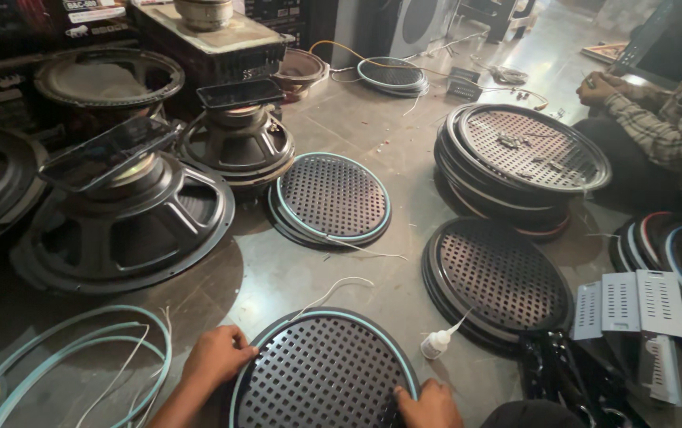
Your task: The person applies glue from a bottle along the edge of a perforated speaker grille and presses a light blue foam ring into place. The person repeats this process on multiple speaker grilles, handling them one at a time.
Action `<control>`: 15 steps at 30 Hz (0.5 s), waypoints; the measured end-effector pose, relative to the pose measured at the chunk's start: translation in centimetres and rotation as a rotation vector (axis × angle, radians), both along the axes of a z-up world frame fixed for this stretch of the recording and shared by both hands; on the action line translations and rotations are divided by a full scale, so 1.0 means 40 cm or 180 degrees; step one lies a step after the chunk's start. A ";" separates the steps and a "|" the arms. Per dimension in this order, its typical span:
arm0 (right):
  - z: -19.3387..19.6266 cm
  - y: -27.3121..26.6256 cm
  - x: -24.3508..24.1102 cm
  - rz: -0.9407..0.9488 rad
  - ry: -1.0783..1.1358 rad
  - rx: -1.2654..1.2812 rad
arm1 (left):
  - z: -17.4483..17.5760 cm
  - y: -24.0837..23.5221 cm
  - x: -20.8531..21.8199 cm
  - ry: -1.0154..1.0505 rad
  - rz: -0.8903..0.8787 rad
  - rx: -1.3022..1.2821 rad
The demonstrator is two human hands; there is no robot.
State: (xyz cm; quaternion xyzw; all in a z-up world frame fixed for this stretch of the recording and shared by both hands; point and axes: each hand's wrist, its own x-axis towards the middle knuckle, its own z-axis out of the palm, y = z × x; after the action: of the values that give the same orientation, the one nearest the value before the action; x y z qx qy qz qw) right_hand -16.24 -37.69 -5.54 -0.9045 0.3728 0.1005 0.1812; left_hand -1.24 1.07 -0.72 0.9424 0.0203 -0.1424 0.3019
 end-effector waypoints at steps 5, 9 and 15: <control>-0.021 -0.004 -0.001 0.0103 -0.0079 -0.0132 | 0.022 0.003 -0.008 -0.0018 0.0015 -0.0090; -0.030 -0.022 0.007 0.0289 -0.0114 0.0002 | 0.032 0.000 -0.014 0.0006 0.0052 -0.0127; 0.008 0.005 -0.003 0.0105 -0.0031 0.0011 | 0.029 0.001 -0.015 -0.0056 0.0024 -0.0041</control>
State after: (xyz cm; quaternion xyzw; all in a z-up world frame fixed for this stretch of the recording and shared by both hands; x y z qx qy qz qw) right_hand -16.36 -37.49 -5.22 -0.9107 0.3568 0.0998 0.1828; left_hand -1.84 1.10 0.45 0.9416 0.0204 -0.1330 0.3086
